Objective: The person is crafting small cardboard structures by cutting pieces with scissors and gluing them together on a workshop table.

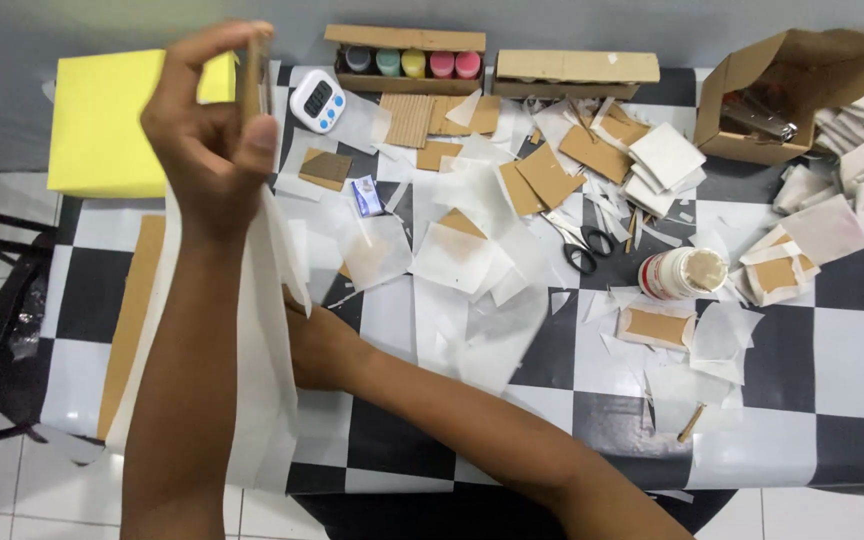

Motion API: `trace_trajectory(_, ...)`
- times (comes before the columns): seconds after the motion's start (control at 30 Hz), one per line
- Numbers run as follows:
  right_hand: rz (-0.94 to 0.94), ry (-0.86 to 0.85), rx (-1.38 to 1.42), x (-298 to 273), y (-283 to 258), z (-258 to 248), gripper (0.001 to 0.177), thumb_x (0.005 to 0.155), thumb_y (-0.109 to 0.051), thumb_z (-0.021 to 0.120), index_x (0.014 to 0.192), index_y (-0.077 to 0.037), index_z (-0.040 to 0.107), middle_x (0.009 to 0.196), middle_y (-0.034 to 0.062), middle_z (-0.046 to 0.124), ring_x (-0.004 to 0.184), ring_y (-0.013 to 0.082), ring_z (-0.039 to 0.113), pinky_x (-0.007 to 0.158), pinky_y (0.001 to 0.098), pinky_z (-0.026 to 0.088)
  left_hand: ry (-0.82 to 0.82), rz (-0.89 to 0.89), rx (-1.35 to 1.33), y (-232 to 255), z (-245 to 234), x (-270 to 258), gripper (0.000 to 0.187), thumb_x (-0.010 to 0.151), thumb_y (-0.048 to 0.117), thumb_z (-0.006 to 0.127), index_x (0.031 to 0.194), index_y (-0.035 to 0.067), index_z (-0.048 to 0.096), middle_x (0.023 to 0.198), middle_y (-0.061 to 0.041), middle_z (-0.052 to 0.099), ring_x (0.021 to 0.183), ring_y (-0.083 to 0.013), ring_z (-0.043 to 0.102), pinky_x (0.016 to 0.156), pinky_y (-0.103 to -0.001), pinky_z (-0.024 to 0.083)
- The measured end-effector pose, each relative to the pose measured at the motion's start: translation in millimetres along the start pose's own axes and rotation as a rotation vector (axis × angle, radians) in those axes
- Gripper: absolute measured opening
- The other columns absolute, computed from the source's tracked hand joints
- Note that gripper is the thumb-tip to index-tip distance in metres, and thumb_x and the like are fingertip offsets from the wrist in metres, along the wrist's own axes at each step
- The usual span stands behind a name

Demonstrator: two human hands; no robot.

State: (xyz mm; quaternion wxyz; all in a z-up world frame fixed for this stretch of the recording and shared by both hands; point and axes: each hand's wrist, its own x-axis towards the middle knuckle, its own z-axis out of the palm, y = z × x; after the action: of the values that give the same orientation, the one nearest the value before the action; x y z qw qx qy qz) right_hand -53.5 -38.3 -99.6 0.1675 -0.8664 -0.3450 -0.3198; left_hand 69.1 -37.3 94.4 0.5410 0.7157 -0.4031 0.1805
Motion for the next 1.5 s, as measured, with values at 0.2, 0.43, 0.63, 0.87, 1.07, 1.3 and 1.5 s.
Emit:
trace_trajectory(0.2,0.222,-0.18,-0.086,-56.9,9.9,-57.7,0.053,0.084,-0.044,0.079,0.13,-0.022,0.064,0.148,0.014,0.056,0.133,0.0327,0.056,0.104,0.0609,0.043,-0.136,-0.004,0.069,-0.2,19.5,-4.4,0.05,0.095,0.041,0.061,0.125,0.0,0.063,0.128,-0.017,0.066,0.055,-0.0069,0.029,0.045,-0.02,0.021)
trace_trajectory(0.43,0.487,-0.485,-0.054,-67.9,49.4,-124.4,0.07,0.094,-0.057,0.06,0.149,-0.018,0.044,0.14,0.0149,0.056,0.122,0.0389,0.054,0.103,0.0517,0.042,-0.382,0.181,0.423,-23.6,32.7,-21.2,0.061,0.082,0.028,0.086,0.133,0.008,0.06,0.13,-0.011,0.068,0.113,-0.0262,0.068,0.065,-0.037,0.05)
trace_trajectory(0.63,0.633,-0.502,0.142,-80.8,94.6,-156.8,0.069,0.088,-0.029,0.074,0.149,-0.013,0.046,0.148,0.0245,0.05,0.14,0.0453,0.042,0.097,0.0506,0.043,-0.473,0.113,0.661,-20.4,35.1,-32.3,0.055,0.071,0.024,0.091,0.119,0.01,0.069,0.116,-0.008,0.074,0.08,-0.0342,0.075,0.061,-0.04,0.062)
trace_trajectory(0.87,0.62,-0.463,0.15,-71.7,100.5,-149.6,0.076,0.079,-0.04,0.082,0.146,-0.017,0.052,0.132,0.0103,0.06,0.122,0.0318,0.049,0.092,0.0426,0.04,-0.552,0.047,0.714,-34.8,49.0,-50.2,0.057,0.075,0.036,0.086,0.125,0.018,0.066,0.115,-0.006,0.073,0.078,-0.0315,0.075,0.063,-0.041,0.061)
trace_trajectory(1.07,0.634,-0.422,0.361,-74.9,106.1,-149.0,0.052,0.078,-0.029,0.084,0.124,-0.015,0.065,0.106,0.0057,0.061,0.101,0.0261,0.053,0.088,0.0398,0.036,-0.639,-0.016,0.654,-33.9,56.6,-63.6,0.056,0.078,0.037,0.079,0.129,0.016,0.067,0.117,-0.009,0.072,0.086,-0.0326,0.074,0.073,-0.046,0.055)
trace_trajectory(1.3,0.809,0.044,0.867,-83.9,123.6,-182.9,0.012,0.092,-0.021,0.074,0.1,-0.013,0.076,0.078,0.0089,0.075,0.075,0.026,0.07,0.081,0.0406,0.052,-0.594,-0.157,0.563,-24.3,56.8,-68.2,0.056,0.084,0.042,0.08,0.131,0.014,0.067,0.14,-0.008,0.064,0.092,-0.0293,0.071,0.083,-0.049,0.051)
trace_trajectory(1.5,1.045,0.051,0.414,-111.8,159.6,-226.1,0.012,0.097,-0.023,0.075,0.1,-0.013,0.069,0.078,0.0061,0.077,0.08,0.0248,0.076,0.08,0.0357,0.053,-0.565,-0.158,0.584,-24.4,71.2,-74.6,0.04,0.081,0.034,0.085,0.114,0.015,0.072,0.134,-0.004,0.067,0.098,-0.0249,0.071,0.087,-0.045,0.051)
